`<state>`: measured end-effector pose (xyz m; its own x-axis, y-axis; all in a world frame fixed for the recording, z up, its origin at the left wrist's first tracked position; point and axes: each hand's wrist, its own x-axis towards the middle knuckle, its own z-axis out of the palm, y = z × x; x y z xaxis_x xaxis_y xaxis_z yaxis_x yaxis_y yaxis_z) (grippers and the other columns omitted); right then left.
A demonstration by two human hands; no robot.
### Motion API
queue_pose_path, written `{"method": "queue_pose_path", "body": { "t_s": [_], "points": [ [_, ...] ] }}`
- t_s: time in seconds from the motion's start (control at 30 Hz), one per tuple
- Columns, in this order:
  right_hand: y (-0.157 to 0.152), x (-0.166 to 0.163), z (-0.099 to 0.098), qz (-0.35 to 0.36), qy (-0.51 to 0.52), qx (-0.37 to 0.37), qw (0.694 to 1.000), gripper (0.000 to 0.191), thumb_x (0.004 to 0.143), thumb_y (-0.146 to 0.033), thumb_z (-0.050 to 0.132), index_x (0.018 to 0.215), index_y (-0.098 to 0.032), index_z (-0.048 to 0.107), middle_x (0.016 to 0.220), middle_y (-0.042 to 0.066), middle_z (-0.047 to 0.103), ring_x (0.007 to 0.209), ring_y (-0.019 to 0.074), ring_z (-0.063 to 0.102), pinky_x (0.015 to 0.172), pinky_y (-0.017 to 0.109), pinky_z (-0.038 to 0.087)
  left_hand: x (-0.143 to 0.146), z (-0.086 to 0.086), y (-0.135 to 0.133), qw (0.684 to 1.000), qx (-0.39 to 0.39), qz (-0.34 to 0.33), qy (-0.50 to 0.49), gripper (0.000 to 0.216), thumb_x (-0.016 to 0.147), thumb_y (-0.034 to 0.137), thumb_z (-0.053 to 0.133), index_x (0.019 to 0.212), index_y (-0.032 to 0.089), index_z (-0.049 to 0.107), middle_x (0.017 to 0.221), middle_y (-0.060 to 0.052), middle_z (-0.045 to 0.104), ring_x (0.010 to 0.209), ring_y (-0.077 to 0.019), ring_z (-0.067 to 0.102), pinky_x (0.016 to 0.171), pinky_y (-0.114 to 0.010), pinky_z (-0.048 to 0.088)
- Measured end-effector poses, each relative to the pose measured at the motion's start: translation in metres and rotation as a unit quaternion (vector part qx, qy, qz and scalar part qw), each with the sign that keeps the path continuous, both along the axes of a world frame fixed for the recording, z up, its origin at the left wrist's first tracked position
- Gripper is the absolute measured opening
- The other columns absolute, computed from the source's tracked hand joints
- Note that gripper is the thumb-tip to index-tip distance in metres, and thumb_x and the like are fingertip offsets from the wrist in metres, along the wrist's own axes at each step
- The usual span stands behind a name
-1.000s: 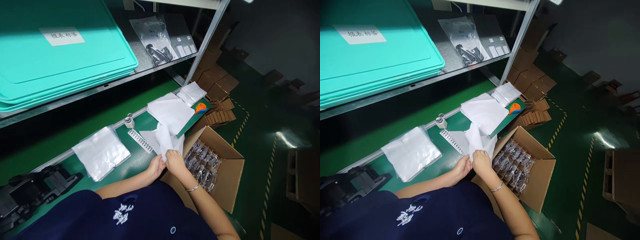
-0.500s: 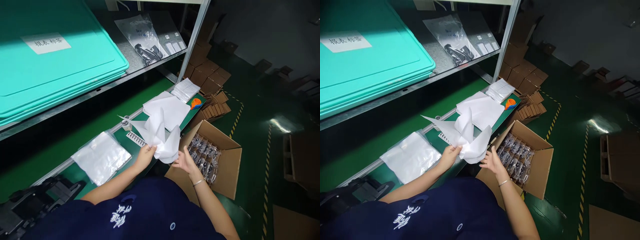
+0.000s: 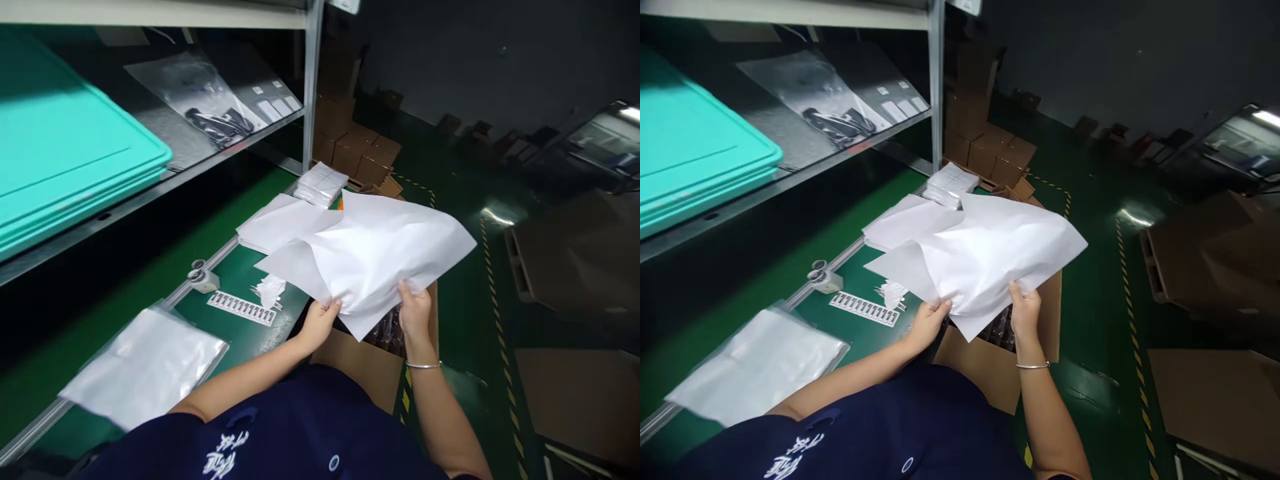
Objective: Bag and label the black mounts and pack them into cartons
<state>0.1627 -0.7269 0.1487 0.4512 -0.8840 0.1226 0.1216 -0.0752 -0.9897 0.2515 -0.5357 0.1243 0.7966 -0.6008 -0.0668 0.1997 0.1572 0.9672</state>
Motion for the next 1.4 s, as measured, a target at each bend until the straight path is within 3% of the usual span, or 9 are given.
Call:
{"method": "queue_pose_path", "body": {
  "t_s": [0.1,0.27,0.43,0.57,0.67,0.77,0.9,1.1,1.4],
  "points": [
    [-0.038,-0.045,-0.042,-0.055,0.029,0.062,0.996,0.047,0.069,-0.041,0.075,0.107,-0.014,0.066,0.112,0.011,0.072,0.101,0.0223,0.068,0.090,0.038,0.054,-0.031,-0.032,-0.053,0.993,-0.025,-0.041,0.103,0.027,0.081,0.037,0.065,0.099,0.018,0.072,0.103,-0.007,0.074,0.111,-0.0262,0.064,0.108,-0.042,0.043],
    [-0.096,-0.095,-0.114,-0.079,0.266,0.006,0.961,0.050,0.075,-0.048,0.056,0.106,-0.010,0.065,0.107,0.015,0.072,0.095,0.0246,0.069,0.075,0.033,0.056,-0.083,-0.099,-0.123,0.941,0.125,-0.075,0.305,0.019,0.086,0.027,0.059,0.100,0.016,0.065,0.095,-0.008,0.072,0.088,-0.0201,0.069,0.084,-0.033,0.056],
    [-0.120,-0.108,-0.159,-0.040,0.392,-0.040,0.918,0.040,0.077,-0.037,0.052,0.099,-0.010,0.070,0.096,0.018,0.073,0.092,0.0298,0.067,0.074,0.036,0.053,-0.115,-0.144,-0.138,0.899,0.210,-0.143,0.357,0.026,0.092,0.025,0.048,0.114,0.013,0.057,0.095,-0.011,0.072,0.085,-0.0178,0.071,0.081,-0.031,0.058],
    [-0.122,-0.115,-0.187,0.006,0.469,-0.075,0.880,0.035,0.080,-0.030,0.047,0.093,-0.010,0.072,0.089,0.018,0.073,0.086,0.0291,0.066,0.077,0.036,0.050,-0.121,-0.152,-0.117,0.853,0.287,-0.265,0.347,0.017,0.085,0.026,0.057,0.084,0.011,0.065,0.065,-0.011,0.068,0.068,-0.0261,0.070,0.071,-0.042,0.059],
    [-0.121,-0.123,-0.203,0.030,0.488,-0.100,0.867,0.037,0.085,-0.031,0.044,0.097,-0.010,0.072,0.091,0.018,0.072,0.088,0.0285,0.065,0.080,0.036,0.049,-0.098,-0.142,-0.119,0.887,0.291,-0.314,0.173,0.011,0.081,0.020,0.061,0.078,0.013,0.068,0.077,-0.011,0.072,0.081,-0.0275,0.071,0.083,-0.043,0.057],
    [-0.118,-0.129,-0.210,0.029,0.471,-0.129,0.872,0.044,0.090,-0.034,0.038,0.109,-0.007,0.069,0.110,0.022,0.067,0.103,0.0307,0.061,0.090,0.040,0.047,-0.049,-0.138,-0.151,0.912,0.335,-0.234,-0.028,0.026,0.092,0.021,0.047,0.108,0.018,0.067,0.121,-0.009,0.068,0.118,-0.0227,0.060,0.108,-0.037,0.042],
    [-0.110,-0.140,-0.214,0.004,0.419,-0.186,0.889,0.055,0.096,-0.042,0.031,0.122,-0.006,0.062,0.125,0.024,0.059,0.120,0.0330,0.052,0.103,0.046,0.040,0.015,-0.157,-0.207,0.842,0.482,-0.146,-0.193,0.043,0.090,0.018,0.050,0.132,0.011,0.052,0.142,-0.019,0.051,0.136,-0.0284,0.043,0.113,-0.042,0.034],
    [-0.091,-0.165,-0.223,-0.009,0.373,-0.189,0.908,0.062,0.098,-0.053,0.026,0.129,-0.010,0.060,0.124,0.020,0.060,0.121,0.0298,0.054,0.104,0.043,0.042,0.044,-0.190,-0.234,0.800,0.542,-0.163,-0.201,0.029,0.082,0.019,0.061,0.109,0.009,0.063,0.114,-0.021,0.068,0.118,-0.0340,0.059,0.102,-0.043,0.042],
    [-0.091,-0.151,-0.244,-0.067,0.426,-0.018,0.902,0.066,0.094,-0.046,0.026,0.137,-0.001,0.049,0.136,0.024,0.056,0.126,0.0291,0.055,0.103,0.036,0.043,0.022,-0.198,-0.176,0.798,0.575,-0.058,-0.173,0.028,0.096,0.015,0.035,0.107,0.010,0.061,0.108,-0.017,0.069,0.103,-0.0241,0.067,0.087,-0.029,0.050]
  ]
}}
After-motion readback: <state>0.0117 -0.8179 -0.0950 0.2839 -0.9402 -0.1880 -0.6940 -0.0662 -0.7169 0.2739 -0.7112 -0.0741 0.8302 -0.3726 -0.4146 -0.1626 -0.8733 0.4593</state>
